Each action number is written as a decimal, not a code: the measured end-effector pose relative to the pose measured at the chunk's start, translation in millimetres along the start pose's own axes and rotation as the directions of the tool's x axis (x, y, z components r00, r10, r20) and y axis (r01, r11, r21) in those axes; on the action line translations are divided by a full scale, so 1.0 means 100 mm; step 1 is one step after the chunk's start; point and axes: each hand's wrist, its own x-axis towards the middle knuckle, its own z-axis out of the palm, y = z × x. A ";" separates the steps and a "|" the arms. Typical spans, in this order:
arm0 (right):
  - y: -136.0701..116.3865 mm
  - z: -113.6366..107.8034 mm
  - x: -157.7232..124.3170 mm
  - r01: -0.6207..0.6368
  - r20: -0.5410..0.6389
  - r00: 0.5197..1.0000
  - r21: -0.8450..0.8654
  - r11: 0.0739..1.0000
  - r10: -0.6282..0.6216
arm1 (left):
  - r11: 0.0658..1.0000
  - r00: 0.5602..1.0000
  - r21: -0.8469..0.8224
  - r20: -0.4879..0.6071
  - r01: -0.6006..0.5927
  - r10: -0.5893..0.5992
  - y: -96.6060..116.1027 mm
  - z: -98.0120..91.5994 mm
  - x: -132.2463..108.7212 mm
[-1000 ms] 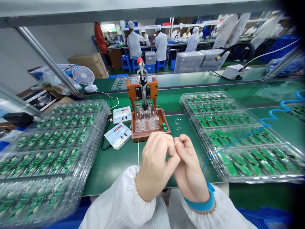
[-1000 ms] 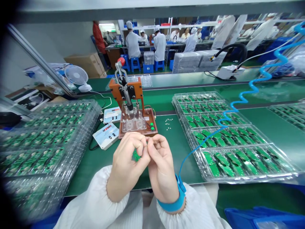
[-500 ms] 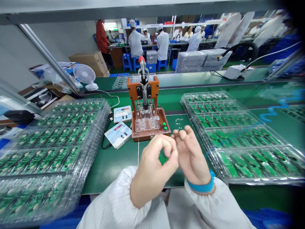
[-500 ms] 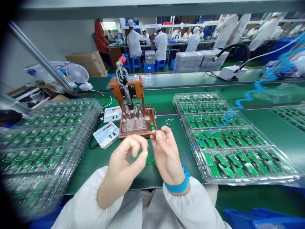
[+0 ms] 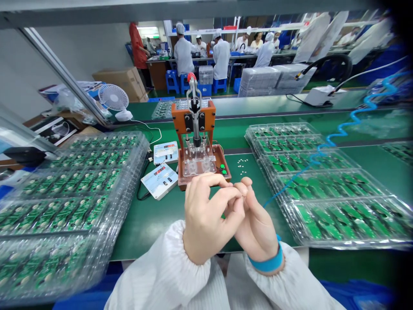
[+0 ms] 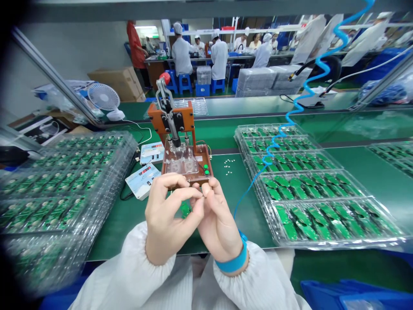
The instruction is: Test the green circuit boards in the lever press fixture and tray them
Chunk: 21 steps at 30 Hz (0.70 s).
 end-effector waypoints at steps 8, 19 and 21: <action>0.04 -0.01 0.00 0.022 -0.042 0.999 -0.035 0.999 -0.024 | 1.000 0.999 -0.017 -0.036 -0.002 0.001 -0.02 0.02 -0.02; 0.12 -0.04 -0.01 0.146 -0.143 0.974 -0.200 0.969 -0.176 | 0.994 0.995 -0.065 -0.036 0.089 -0.092 -0.04 0.06 -0.05; 0.13 -0.03 0.00 0.151 -0.155 0.971 -0.205 0.967 -0.185 | 0.994 0.994 -0.061 -0.045 0.092 -0.095 -0.05 0.08 -0.06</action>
